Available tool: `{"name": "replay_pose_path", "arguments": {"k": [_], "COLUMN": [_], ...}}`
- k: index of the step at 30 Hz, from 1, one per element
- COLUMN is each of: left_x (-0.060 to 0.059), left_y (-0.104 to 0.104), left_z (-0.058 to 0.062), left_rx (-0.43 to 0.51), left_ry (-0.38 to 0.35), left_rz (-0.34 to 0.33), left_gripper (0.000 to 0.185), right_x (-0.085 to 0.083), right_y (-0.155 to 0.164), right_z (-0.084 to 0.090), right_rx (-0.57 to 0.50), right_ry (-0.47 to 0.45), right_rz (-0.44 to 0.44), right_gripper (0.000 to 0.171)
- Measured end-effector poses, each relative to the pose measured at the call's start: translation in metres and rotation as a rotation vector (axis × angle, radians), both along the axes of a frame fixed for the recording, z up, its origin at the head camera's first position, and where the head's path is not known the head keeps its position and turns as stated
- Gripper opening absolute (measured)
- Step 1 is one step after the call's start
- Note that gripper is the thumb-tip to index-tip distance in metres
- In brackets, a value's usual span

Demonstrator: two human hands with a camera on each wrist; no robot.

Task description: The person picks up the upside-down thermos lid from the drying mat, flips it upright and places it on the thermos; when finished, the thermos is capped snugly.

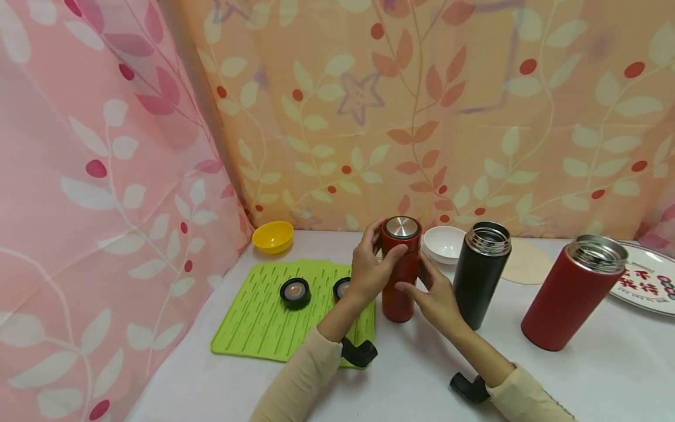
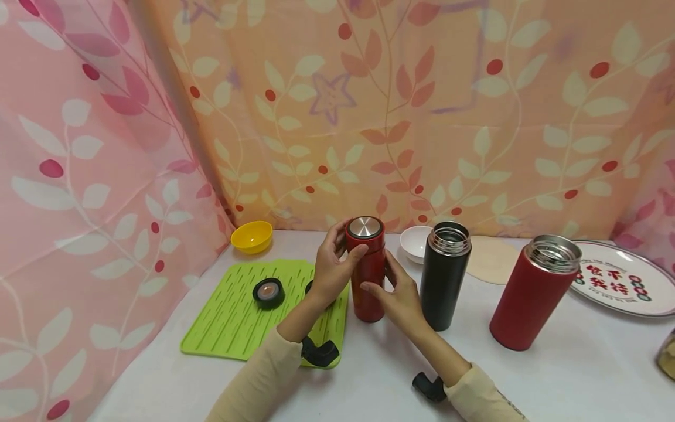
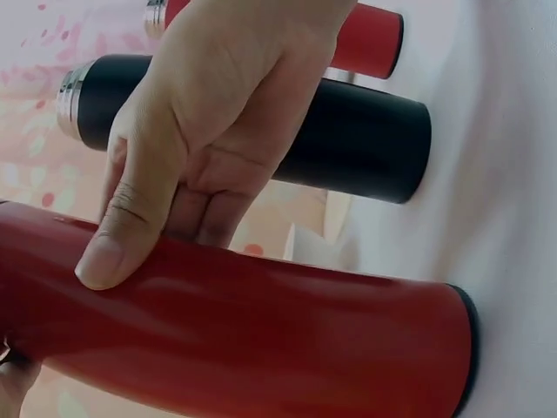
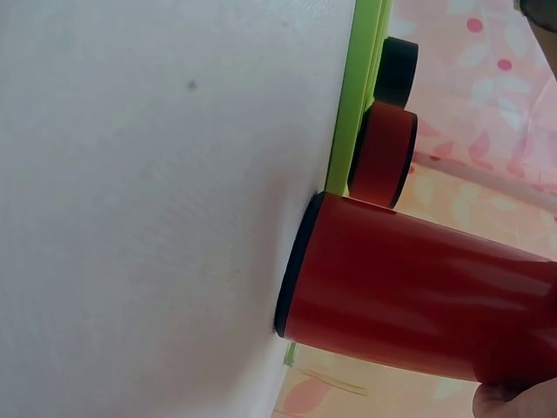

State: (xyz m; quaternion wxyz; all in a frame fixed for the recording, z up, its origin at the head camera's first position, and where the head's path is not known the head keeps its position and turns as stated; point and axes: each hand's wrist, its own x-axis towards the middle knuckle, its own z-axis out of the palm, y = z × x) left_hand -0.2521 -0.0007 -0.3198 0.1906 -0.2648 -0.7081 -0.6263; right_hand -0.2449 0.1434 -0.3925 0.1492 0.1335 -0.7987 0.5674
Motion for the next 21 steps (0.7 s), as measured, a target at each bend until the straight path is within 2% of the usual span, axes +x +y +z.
{"name": "replay_pose_path", "arguments": {"k": [3,6,10,14,17,21], "left_x": [-0.006,-0.017,-0.021,-0.02,-0.019,-0.012], "left_y": [-0.001,0.002,0.008,0.011,0.009,-0.002], "left_z": [-0.004,-0.013,-0.016,-0.017,-0.015,-0.004], "left_rx": [-0.003,0.005,0.002,0.023,0.032,0.001], "left_ry": [-0.006,-0.03,-0.049,-0.068,-0.077,-0.052], "left_rz": [-0.006,0.026,0.101,0.156,0.117,-0.037], "left_gripper": [0.058,0.066,0.079,0.073,0.066,0.06], "right_x": [0.001,0.001,0.001,0.0,0.0,0.0], "right_y": [-0.001,-0.001,-0.001,-0.001,-0.001,0.0], "right_z": [0.001,0.001,0.0,-0.001,0.0,0.001], "right_rx": [-0.008,-0.011,0.001,0.002,-0.002,0.0], "right_ry": [-0.002,-0.004,-0.003,-0.003,-0.004,-0.001], "right_rz": [0.005,0.005,0.01,0.013,0.01,0.008], "right_gripper": [0.079,0.078,0.077,0.078,0.079,0.079]}}
